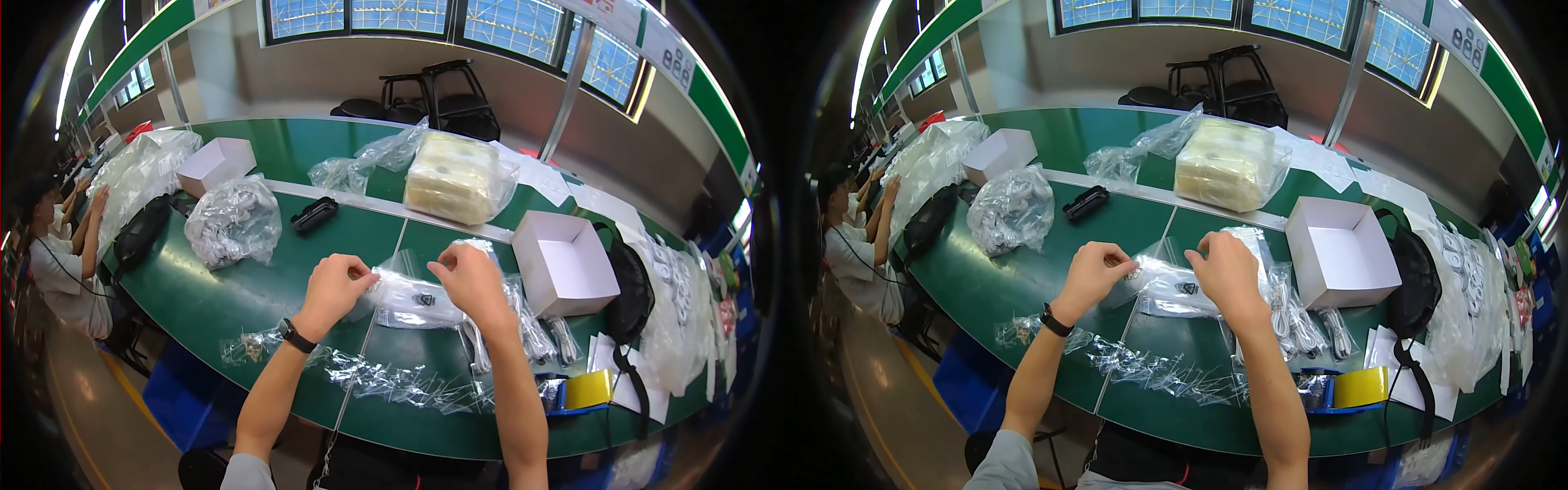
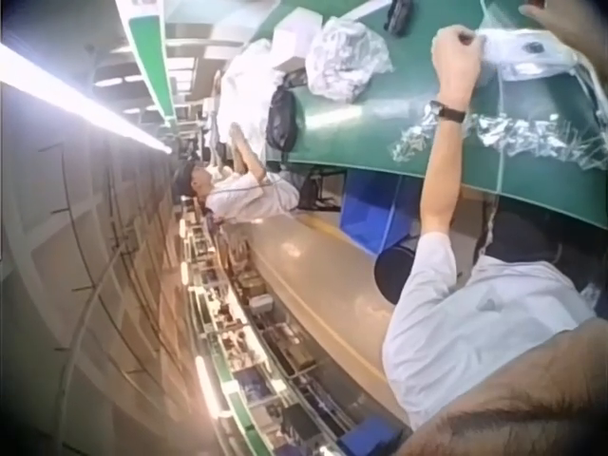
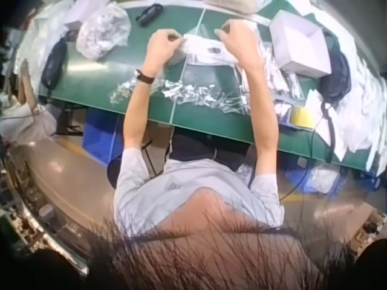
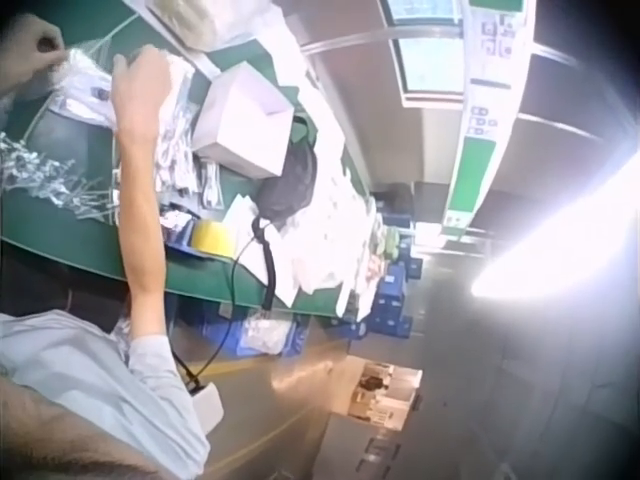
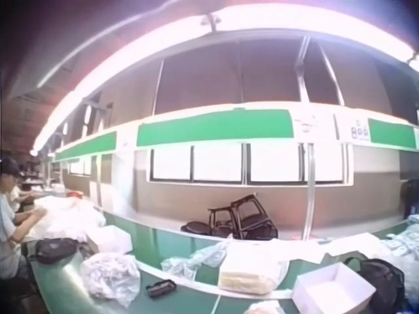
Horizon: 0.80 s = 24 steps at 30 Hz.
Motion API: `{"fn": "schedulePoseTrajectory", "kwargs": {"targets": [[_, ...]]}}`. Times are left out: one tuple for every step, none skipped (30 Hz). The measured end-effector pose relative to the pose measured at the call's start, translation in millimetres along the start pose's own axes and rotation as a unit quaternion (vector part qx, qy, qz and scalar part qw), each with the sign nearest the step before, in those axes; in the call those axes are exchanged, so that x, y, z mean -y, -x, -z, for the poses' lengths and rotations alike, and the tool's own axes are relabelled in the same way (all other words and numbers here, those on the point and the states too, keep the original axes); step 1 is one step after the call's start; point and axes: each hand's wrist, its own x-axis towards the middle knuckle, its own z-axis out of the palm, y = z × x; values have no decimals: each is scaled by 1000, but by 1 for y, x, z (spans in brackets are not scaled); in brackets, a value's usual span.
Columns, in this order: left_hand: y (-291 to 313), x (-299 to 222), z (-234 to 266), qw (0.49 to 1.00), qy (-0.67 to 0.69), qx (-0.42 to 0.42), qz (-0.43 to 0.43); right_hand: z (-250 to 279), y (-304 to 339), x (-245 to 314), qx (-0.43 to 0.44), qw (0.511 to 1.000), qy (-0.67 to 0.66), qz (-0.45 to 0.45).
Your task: Packaging white charging cables into individual plastic bags and securing them at a factory workbench.
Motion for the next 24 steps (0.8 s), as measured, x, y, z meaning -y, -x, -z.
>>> {"fn": "schedulePoseTrajectory", "kwargs": {"targets": [[-1, -2, 1, 999, 32, 4, -3, -1, -2, -1, 32, 998, -51, -25], [-1, -5, 2, 1000, 31, 4, -4, -4, -5, -2, 30, 998, -51, -25], [-2, -7, 2, 996, 85, 25, -4, -9, -7, -4, 44, 993, -94, -48], [-2, -9, 2, 989, 138, 46, -3, -13, -10, -7, 57, 986, -137, -72], [-3, -10, 0, 989, 137, 47, -4, -18, -13, -8, 55, 986, -137, -72], [-4, -10, 1, 983, 175, 58, -14, -22, -16, -8, 59, 976, -188, -92], [-4, -11, 1, 974, 213, 70, -24, -24, -19, -9, 63, 962, -239, -111], [-4, -11, 1, 975, 212, 69, -25, -25, -20, -10, 62, 962, -240, -111], [-5, -12, 1, 970, 226, 82, -34, -25, -20, -11, 76, 950, -289, -90], [-5, -12, 1, 965, 240, 95, -43, -26, -21, -13, 90, 935, -336, -70], [-6, -13, 0, 965, 240, 96, -45, -30, -21, -15, 89, 935, -337, -70], [-5, -15, 0, 960, 257, 101, -48, -36, -21, -16, 50, 936, -339, -86], [-6, -16, -1, 954, 275, 107, -52, -39, -21, -16, 10, 935, -340, -102], [-6, -17, -2, 954, 275, 108, -54, -38, -21, -17, 8, 935, -340, -103], [-7, -16, -2, 948, 299, 95, -46, -36, -20, -13, 60, 913, -373, -157], [-8, -15, -3, 942, 324, 82, -38, -31, -19, -9, 112, 884, -403, -211], [-9, -13, -4, 942, 324, 83, -38, -22, -17, -5, 111, 884, -403, -212], [-9, -9, -3, 933, 352, 64, -31, -13, -15, 3, 196, 818, -480, -249], [-9, -5, -2, 924, 379, 45, -24, -9, -14, 7, 278, 737, -548, -282], [-9, -1, -2, 925, 377, 43, -23, -12, -15, 9, 281, 736, -549, -280], [-11, 0, -5, 926, 373, 49, -32, -14, -13, 8, 283, 745, -560, -225], [-12, -1, -7, 927, 369, 54, -41, -17, -13, 6, 286, 752, -569, -169], [-13, -3, -8, 926, 370, 56, -43, -27, -16, -2, 242, 750, -594, -162], [-12, -5, -6, 931, 360, 46, -40, -30, -16, -2, 243, 749, -595, -162]]}}
